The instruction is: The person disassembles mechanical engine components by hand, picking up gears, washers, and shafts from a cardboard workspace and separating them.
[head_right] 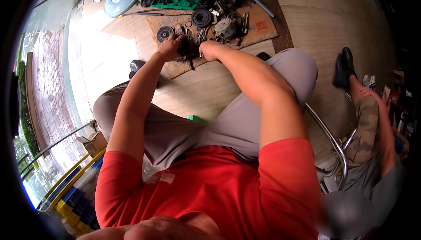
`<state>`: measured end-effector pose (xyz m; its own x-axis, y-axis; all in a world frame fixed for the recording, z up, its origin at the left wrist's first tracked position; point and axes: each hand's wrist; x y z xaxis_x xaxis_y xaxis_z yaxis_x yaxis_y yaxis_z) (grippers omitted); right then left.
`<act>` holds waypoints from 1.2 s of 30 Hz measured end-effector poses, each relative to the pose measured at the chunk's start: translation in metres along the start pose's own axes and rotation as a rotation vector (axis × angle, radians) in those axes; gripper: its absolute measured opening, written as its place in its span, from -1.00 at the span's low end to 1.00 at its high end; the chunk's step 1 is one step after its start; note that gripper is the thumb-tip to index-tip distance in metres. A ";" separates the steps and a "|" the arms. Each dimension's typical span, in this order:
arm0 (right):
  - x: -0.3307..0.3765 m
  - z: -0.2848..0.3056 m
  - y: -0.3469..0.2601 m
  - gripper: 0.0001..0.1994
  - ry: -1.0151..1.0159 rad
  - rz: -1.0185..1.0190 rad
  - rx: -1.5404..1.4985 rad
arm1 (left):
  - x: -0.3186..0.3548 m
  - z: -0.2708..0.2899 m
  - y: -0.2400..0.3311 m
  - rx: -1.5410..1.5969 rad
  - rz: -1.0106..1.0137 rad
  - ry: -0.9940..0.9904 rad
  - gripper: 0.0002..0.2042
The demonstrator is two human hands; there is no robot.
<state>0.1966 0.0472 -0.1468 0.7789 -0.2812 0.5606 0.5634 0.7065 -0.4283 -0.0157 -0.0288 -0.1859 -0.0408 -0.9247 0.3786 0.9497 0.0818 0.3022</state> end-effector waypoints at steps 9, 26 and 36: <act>-0.030 -0.011 0.002 -0.76 -0.023 0.067 0.074 | -0.002 -0.001 -0.003 0.002 0.009 -0.001 -0.06; -0.026 -0.004 -0.013 -0.59 -0.058 -0.142 0.087 | -0.001 0.001 -0.002 -0.023 -0.005 -0.012 -0.06; -0.041 -0.026 0.009 -0.76 0.111 -0.092 -0.036 | 0.001 -0.002 -0.001 -0.043 0.030 -0.039 -0.04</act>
<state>0.1765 0.0484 -0.1924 0.7483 -0.4150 0.5175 0.6414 0.6516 -0.4049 -0.0158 -0.0301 -0.1873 -0.0236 -0.9070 0.4205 0.9632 0.0919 0.2524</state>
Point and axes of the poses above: each hand's wrist, its own x-axis away from the middle knuckle, its own z-axis out of the back of the hand, y = z × x, and after that the axes turned 6 degrees about x, right-handed
